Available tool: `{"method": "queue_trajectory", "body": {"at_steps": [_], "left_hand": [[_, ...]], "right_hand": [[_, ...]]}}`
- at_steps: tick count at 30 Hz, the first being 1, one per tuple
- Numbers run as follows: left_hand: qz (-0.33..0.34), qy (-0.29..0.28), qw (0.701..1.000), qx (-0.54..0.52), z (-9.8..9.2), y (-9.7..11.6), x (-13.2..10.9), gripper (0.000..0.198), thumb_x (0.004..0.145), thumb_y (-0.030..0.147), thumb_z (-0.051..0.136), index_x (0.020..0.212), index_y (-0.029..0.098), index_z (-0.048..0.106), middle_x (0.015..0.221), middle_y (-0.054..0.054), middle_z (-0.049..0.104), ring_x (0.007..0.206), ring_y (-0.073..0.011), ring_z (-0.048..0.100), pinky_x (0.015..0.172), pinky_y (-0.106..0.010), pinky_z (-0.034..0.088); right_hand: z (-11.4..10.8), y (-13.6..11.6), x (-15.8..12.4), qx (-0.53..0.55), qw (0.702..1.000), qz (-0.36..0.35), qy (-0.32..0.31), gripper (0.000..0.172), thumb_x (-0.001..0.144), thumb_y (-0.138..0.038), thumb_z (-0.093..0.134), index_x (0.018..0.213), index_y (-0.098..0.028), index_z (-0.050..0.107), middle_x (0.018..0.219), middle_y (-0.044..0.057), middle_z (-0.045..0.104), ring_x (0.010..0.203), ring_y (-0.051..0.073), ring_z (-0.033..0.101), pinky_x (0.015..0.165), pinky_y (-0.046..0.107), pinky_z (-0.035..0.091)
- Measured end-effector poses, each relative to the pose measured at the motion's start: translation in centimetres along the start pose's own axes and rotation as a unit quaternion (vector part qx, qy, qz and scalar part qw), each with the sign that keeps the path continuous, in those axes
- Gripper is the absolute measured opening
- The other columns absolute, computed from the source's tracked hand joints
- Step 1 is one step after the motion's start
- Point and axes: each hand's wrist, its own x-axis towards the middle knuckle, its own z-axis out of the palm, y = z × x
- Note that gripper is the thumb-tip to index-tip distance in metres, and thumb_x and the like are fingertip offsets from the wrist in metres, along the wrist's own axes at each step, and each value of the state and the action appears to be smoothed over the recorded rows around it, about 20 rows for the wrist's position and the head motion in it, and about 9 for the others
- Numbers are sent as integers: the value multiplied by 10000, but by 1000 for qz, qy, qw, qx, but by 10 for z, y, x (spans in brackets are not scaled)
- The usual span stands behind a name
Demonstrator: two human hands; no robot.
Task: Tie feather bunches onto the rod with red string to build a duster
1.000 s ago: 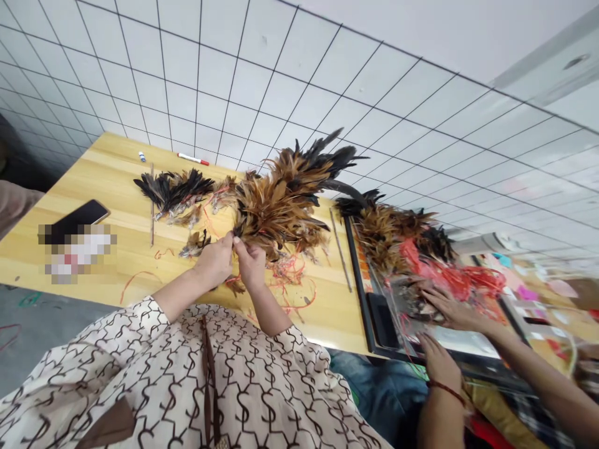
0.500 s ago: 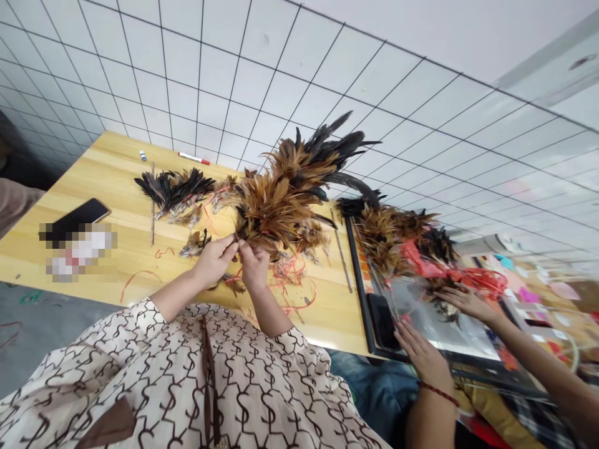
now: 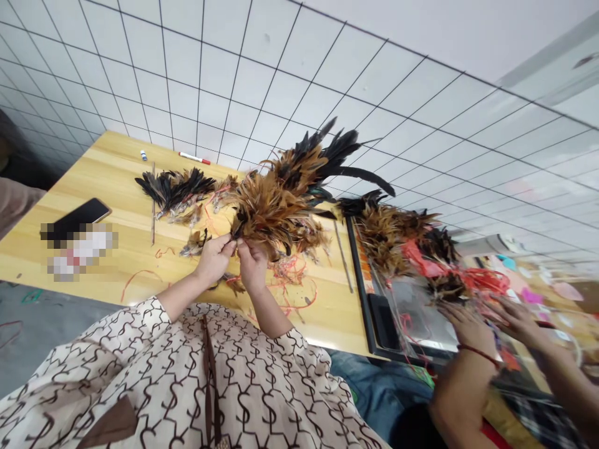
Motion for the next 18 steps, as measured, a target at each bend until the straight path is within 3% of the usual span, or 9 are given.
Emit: {"method": "queue_trajectory", "body": {"at_steps": [9, 18], "left_hand": [[78, 56, 989, 112, 1, -13, -1, 167, 759, 173, 449, 606, 176, 516, 527, 26, 492, 529, -109, 445, 555, -219, 372], [101, 39, 975, 196, 1, -17, -3, 167, 813, 161, 456, 832, 163, 622, 671, -31, 624, 623, -147, 551, 624, -240, 435]], "right_hand": [[5, 3, -1, 25, 998, 48, -16, 320, 648, -484, 604, 611, -165, 601, 628, 23, 591, 707, 160, 548, 695, 285, 481], [6, 7, 2, 15, 999, 27, 16, 287, 668, -452, 554, 567, -191, 494, 583, 13, 519, 649, 142, 490, 637, 268, 463]]}}
